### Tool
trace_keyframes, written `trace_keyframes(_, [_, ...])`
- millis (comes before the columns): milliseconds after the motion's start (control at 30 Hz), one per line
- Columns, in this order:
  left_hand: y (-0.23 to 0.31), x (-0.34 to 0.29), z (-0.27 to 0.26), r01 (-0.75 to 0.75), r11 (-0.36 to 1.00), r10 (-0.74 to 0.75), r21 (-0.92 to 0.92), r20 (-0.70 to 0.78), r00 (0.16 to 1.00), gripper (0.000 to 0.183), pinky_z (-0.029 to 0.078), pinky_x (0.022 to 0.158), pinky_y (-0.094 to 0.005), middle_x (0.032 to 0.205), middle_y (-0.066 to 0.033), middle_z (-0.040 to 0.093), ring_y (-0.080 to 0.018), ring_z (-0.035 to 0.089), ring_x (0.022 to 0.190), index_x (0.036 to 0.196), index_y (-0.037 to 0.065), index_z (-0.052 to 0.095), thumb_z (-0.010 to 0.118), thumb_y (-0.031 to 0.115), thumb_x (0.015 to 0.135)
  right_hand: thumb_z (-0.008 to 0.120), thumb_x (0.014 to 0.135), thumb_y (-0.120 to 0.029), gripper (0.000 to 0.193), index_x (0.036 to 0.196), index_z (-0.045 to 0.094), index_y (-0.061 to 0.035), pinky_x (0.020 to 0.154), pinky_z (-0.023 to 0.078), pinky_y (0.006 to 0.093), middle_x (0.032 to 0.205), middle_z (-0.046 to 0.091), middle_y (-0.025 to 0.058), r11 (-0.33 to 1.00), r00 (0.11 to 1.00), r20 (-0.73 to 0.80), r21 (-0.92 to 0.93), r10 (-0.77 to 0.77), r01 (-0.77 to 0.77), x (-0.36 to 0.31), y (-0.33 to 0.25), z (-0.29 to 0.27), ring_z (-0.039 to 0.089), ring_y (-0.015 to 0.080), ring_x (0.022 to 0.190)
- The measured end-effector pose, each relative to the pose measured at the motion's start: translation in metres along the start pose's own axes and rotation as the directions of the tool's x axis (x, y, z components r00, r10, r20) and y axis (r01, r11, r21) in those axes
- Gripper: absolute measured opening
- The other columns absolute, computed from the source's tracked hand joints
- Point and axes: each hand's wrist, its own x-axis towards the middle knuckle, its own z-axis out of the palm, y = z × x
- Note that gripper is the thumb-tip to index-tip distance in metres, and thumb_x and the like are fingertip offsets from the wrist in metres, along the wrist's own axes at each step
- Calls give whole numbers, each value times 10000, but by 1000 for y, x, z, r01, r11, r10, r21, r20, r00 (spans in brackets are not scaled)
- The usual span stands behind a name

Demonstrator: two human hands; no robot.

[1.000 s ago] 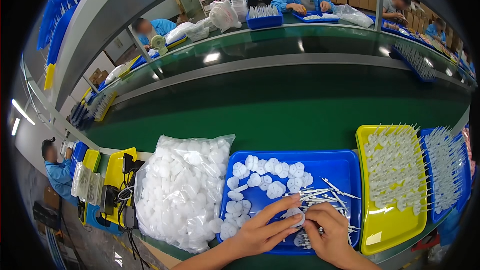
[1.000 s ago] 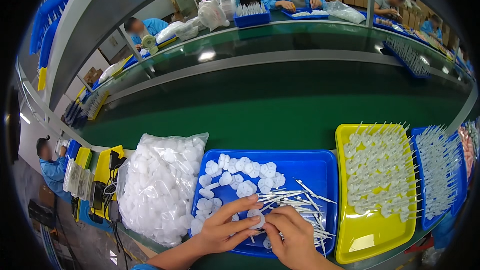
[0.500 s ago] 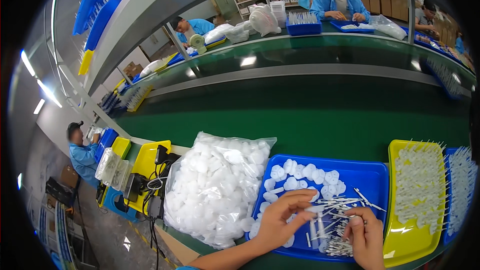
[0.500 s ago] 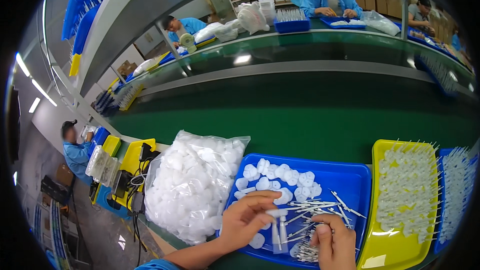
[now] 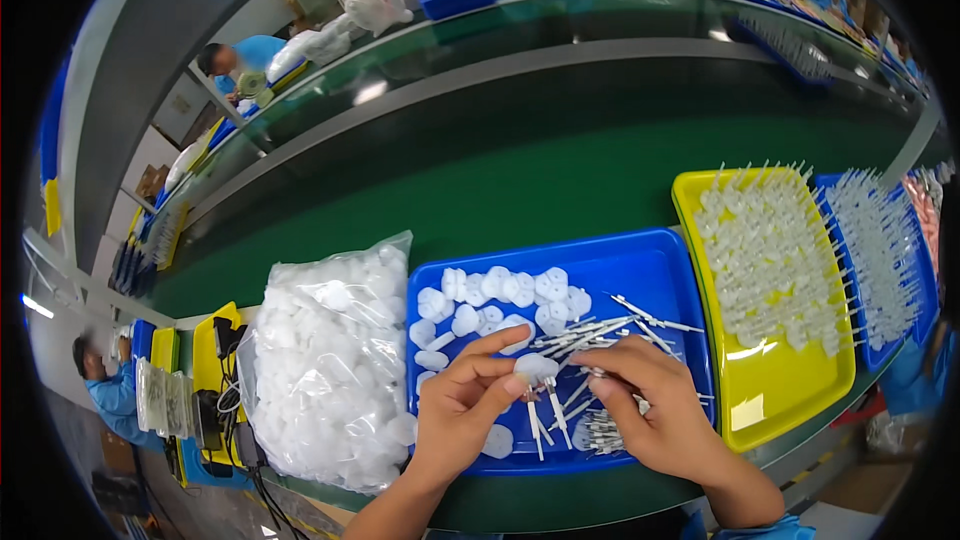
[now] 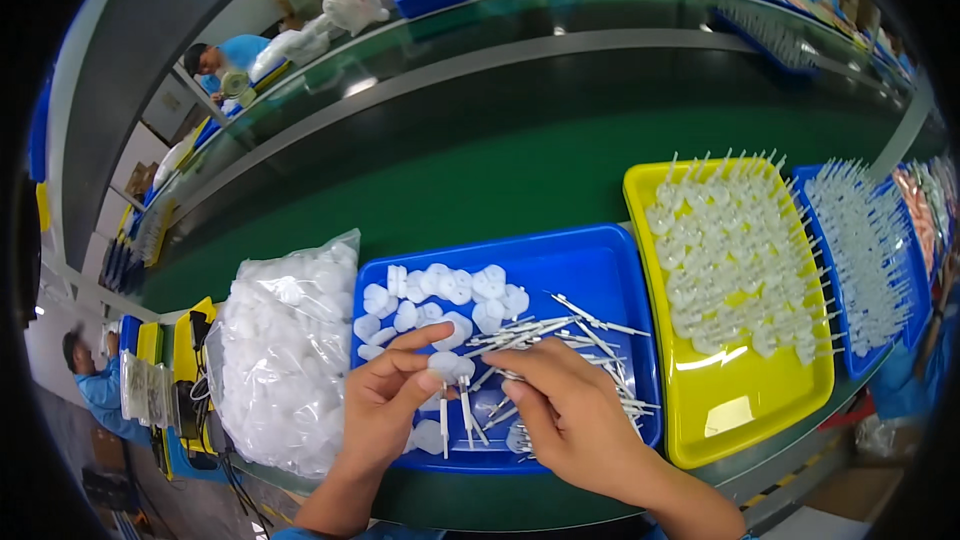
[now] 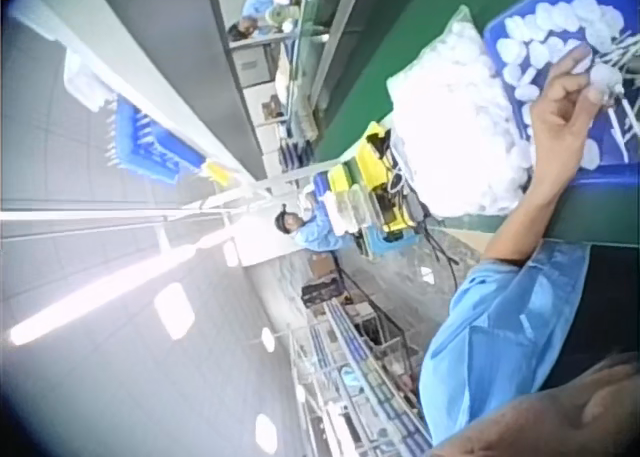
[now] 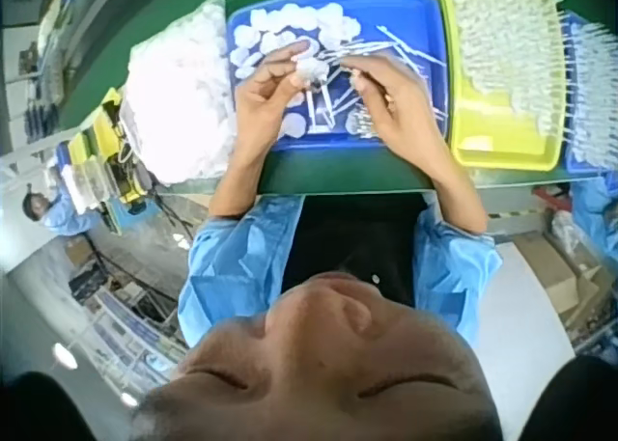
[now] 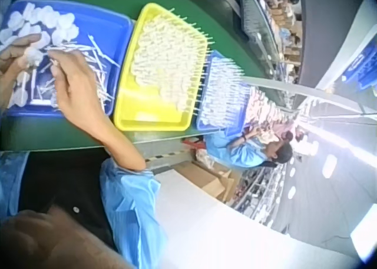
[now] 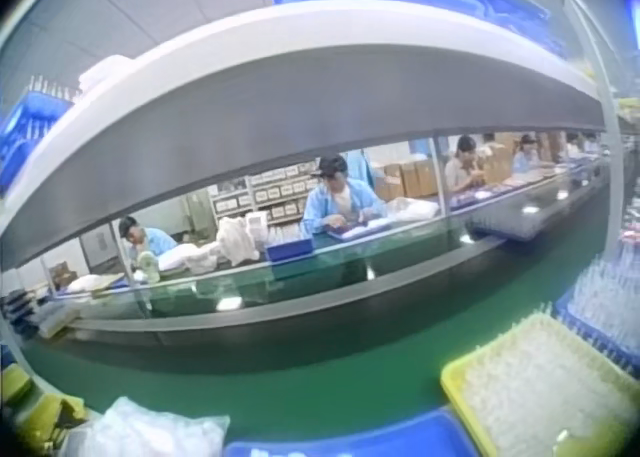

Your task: The person inserts white plastic sticks into white cotton buns by hand. The person picks up a cotton bun from a blue tray, inserts a stick, and places the assembled swab into a yellow tray. The process is repeated continuously throughout the clip.

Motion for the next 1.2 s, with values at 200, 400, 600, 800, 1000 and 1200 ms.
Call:
trace_keyframes(200, [-3,-3,5,-44,998,45,-32,16,999,108,574,902,-352,1395,-245,546,-215,674,1043,1050,-56,655,645,-6,955,655,889,43,346,1229,686,-14,564,447,298,804,612,119,994,994,35,-28,-108,109,0,0,4,570,204,628])
trace_keyframes(400, [-3,-4,7,-29,989,36,-142,53,998,120,569,936,-402,1363,-256,566,-249,664,1094,1053,-41,635,658,-21,937,694,894,-12,259,1153,708,-21,578,491,309,810,679,134,991,989,-58,9,-136,137,-1,9,14,656,230,654])
trace_keyframes(600, [-2,-2,7,-58,990,65,-131,52,997,168,565,952,-411,1338,-268,577,-271,662,1112,1063,-36,633,675,-65,902,733,892,-96,182,1051,720,-9,566,500,316,805,696,139,999,998,37,-17,-51,51,2,5,1,669,228,628])
trace_keyframes(800, [-4,-3,6,-131,991,132,-16,59,989,247,553,964,-397,1336,-261,578,-268,655,1127,1081,-29,642,709,-102,855,712,904,-137,156,985,650,-19,490,468,361,654,658,138,988,974,165,0,154,-156,1,2,-4,655,290,543])
trace_keyframes(1000, [-5,-3,9,-230,963,224,141,58,973,250,552,941,-389,1332,-252,582,-256,663,1086,1074,-39,644,730,-93,845,698,921,-140,154,950,593,-31,458,437,352,618,634,117,990,982,140,47,128,-136,-1,2,-2,636,257,501])
trace_keyframes(1200, [-2,-2,3,-19,1000,21,-24,69,997,213,543,952,-391,1303,-246,604,-243,661,1082,1077,-46,640,708,-60,876,690,918,-144,137,961,612,-41,498,474,384,682,659,122,998,997,64,-46,-47,50,-2,11,0,646,303,555])
